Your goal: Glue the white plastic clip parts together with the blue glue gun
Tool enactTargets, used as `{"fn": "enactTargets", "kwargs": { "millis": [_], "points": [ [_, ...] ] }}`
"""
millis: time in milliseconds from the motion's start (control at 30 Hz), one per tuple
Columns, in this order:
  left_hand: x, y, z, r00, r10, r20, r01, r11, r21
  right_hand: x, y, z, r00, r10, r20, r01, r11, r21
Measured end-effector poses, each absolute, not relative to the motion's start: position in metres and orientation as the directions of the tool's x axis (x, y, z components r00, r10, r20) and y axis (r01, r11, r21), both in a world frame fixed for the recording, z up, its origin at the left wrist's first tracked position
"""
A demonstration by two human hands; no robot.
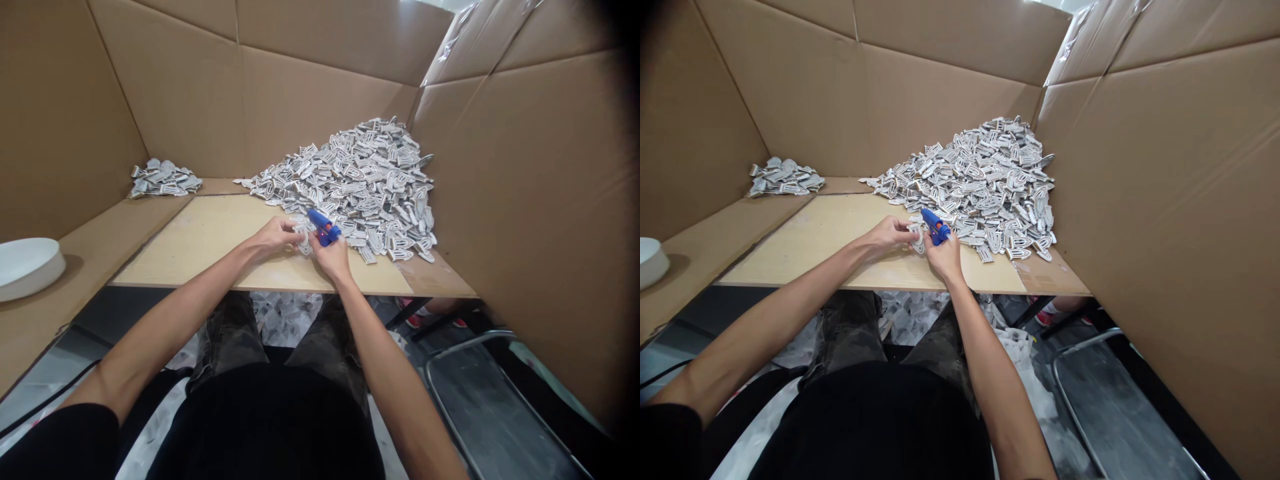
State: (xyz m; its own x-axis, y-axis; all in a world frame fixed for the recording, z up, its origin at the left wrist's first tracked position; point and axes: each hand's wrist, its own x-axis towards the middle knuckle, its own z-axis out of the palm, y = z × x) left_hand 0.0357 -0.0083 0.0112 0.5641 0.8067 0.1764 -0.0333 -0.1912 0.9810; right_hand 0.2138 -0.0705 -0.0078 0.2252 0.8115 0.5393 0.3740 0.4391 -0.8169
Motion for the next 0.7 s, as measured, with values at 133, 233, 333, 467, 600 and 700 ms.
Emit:
{"fn": "enactTargets", "kwargs": {
  "millis": [133, 233, 333, 467, 600, 700],
  "points": [
    [0.0375, -0.0063, 0.0082, 0.567, 0.811, 0.144, -0.051, -0.139, 0.989, 0.2141, -0.0716, -0.007, 0.241, 0.816, 0.525, 0.381, 0.418, -0.825],
    [0.0401, -0.0049, 0.0076, 0.55, 0.826, 0.124, -0.057, -0.111, 0.992, 0.2142, -0.0716, -0.0071, 0.252, 0.811, 0.528, 0.397, 0.411, -0.821],
    [0.0421, -0.0038, 0.0073, 0.542, 0.83, 0.135, -0.062, -0.121, 0.991, 0.2138, -0.0704, -0.008, 0.249, 0.802, 0.544, 0.407, 0.422, -0.81],
    [0.0425, -0.0021, 0.0068, 0.529, 0.832, 0.165, -0.067, -0.153, 0.986, 0.2137, -0.0688, -0.0094, 0.246, 0.785, 0.569, 0.422, 0.442, -0.792],
    [0.042, -0.0012, 0.0092, 0.516, 0.836, 0.19, -0.09, -0.168, 0.982, 0.2142, -0.069, -0.0094, 0.255, 0.788, 0.56, 0.434, 0.424, -0.795],
    [0.0418, -0.0032, 0.0136, 0.521, 0.834, 0.18, -0.11, -0.143, 0.984, 0.2148, -0.0697, -0.0086, 0.276, 0.801, 0.531, 0.426, 0.393, -0.814]
  ]
}}
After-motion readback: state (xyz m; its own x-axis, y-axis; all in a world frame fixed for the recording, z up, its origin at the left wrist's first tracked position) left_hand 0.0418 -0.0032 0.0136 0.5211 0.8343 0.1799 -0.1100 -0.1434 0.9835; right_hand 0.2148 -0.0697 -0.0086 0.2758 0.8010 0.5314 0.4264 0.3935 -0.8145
